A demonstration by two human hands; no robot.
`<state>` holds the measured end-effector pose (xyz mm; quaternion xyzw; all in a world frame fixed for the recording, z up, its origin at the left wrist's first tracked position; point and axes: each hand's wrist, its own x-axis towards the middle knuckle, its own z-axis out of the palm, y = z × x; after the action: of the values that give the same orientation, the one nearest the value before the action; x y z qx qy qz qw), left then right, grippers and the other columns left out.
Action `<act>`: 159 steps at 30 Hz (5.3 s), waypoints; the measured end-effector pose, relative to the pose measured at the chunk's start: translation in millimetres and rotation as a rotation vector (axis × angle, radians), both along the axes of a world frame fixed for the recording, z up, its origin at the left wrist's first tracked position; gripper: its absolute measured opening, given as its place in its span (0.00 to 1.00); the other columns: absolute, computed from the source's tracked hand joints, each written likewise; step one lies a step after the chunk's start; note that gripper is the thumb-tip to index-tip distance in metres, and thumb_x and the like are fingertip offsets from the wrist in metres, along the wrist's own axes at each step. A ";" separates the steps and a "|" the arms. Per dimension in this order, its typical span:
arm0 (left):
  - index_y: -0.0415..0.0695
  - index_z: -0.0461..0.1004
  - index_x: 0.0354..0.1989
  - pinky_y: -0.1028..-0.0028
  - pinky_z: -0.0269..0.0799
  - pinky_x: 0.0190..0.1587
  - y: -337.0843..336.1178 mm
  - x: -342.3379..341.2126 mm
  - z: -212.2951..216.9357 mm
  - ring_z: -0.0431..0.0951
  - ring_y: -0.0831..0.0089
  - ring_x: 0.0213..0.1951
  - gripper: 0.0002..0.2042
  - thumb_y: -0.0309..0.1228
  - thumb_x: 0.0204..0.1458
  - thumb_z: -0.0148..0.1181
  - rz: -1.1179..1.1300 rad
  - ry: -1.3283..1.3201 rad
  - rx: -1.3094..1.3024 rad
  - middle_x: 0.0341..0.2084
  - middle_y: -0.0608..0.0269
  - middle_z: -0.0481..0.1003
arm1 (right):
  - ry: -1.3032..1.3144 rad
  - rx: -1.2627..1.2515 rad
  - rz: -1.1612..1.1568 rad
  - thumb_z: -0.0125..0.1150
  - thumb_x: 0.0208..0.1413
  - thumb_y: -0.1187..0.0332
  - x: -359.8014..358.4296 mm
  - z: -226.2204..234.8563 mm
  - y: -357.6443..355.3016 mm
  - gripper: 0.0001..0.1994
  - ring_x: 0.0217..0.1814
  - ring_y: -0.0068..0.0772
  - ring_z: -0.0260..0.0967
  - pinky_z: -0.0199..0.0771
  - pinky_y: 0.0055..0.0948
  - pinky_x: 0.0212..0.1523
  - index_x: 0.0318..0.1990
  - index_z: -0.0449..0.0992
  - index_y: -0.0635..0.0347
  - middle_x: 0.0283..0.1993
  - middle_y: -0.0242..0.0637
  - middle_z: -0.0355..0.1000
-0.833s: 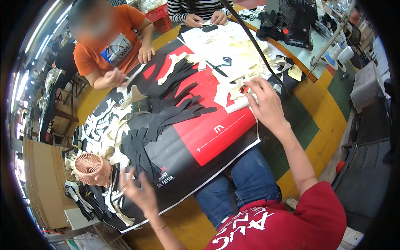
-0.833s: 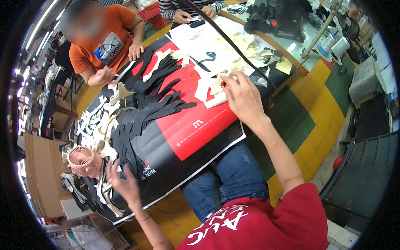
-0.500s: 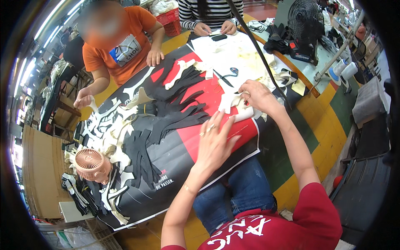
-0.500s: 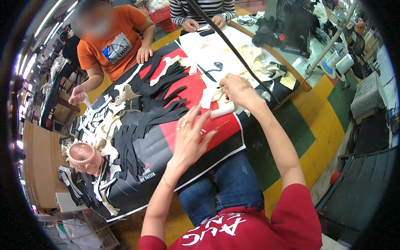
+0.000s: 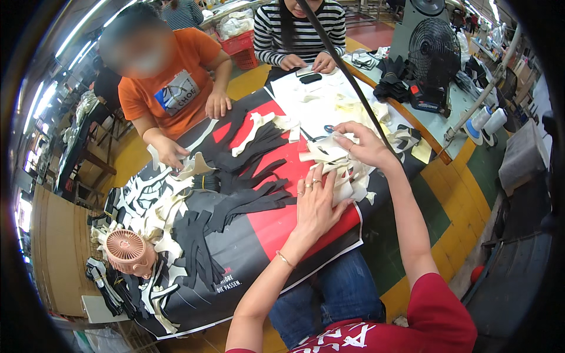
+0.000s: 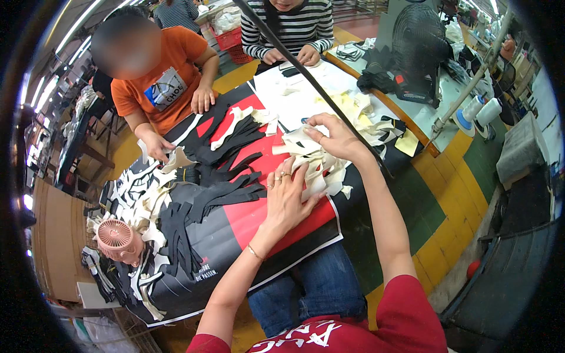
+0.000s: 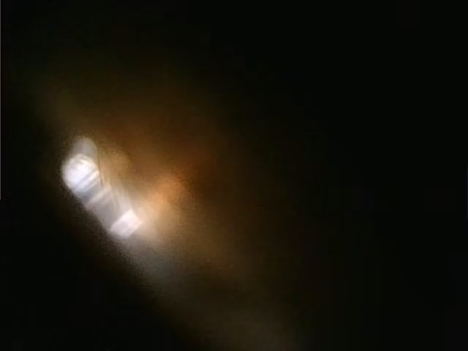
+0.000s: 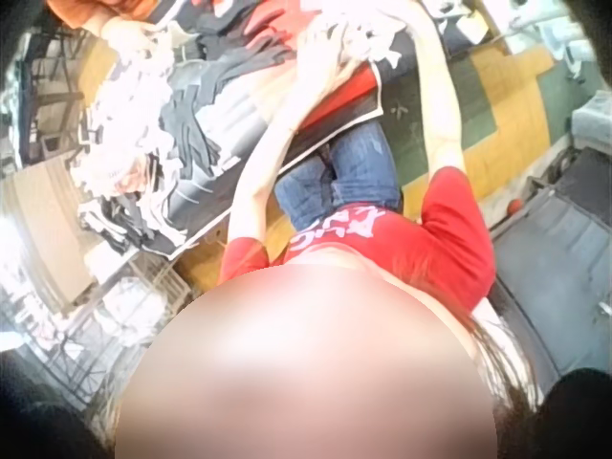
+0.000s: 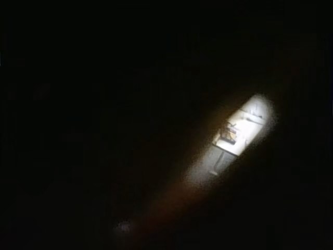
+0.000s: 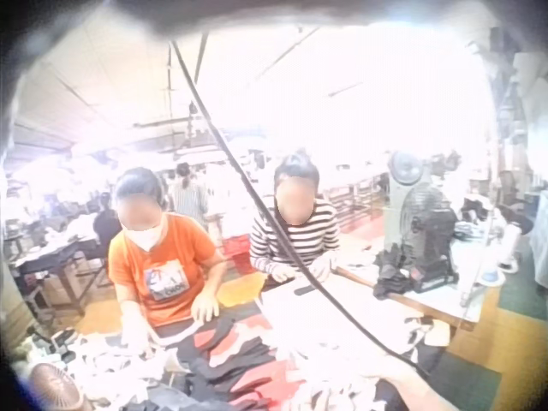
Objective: The person repeatedly applies short strips of white adhesive tape to the edges of black and white fabric pieces laid on a table. They smooth each strip with their fingers, occasionally repositioning fabric pieces and picking up new tape strips from the table.
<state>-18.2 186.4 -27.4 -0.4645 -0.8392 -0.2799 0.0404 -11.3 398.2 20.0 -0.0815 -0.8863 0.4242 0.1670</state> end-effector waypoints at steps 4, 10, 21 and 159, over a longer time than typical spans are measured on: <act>0.40 0.62 0.66 0.49 0.45 0.69 12.5 -10.9 3.9 0.51 0.44 0.72 0.36 0.52 0.56 0.60 0.003 0.020 0.118 0.69 0.38 0.54 | -0.034 -0.362 0.121 0.62 0.64 0.59 -3.5 1.9 1.3 0.14 0.35 0.14 0.65 0.68 0.20 0.41 0.46 0.78 0.62 0.36 0.25 0.74; 0.36 0.56 0.70 0.44 0.39 0.72 45.4 -16.5 -18.2 0.51 0.42 0.72 0.32 0.45 0.62 0.49 -0.066 -0.103 -0.206 0.70 0.37 0.55 | 0.008 -0.464 0.077 0.61 0.65 0.62 -10.1 -3.8 2.7 0.12 0.35 0.12 0.63 0.67 0.18 0.40 0.45 0.78 0.62 0.37 0.23 0.74; 0.39 0.55 0.72 0.42 0.42 0.71 49.4 -14.7 -30.8 0.51 0.41 0.72 0.32 0.46 0.64 0.44 -0.038 -0.037 -0.142 0.70 0.36 0.53 | 0.500 -1.198 -0.132 0.49 0.71 0.61 -39.5 61.6 71.0 0.09 0.34 0.23 0.67 0.70 0.26 0.37 0.46 0.71 0.54 0.33 0.27 0.69; 0.51 0.76 0.56 0.62 0.57 0.56 -232.0 77.2 -17.4 0.67 0.61 0.57 0.24 0.42 0.50 0.67 0.659 0.012 -0.106 0.60 0.57 0.69 | -0.428 -0.056 0.672 0.68 0.57 0.67 -17.4 -7.7 -244.9 0.14 0.33 0.23 0.69 0.70 0.24 0.36 0.45 0.75 0.65 0.35 0.35 0.75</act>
<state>58.9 -45.6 -44.8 -0.1714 -0.9574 -0.2052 0.1095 -28.7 153.3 12.3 0.1220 -0.8665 0.4524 -0.1720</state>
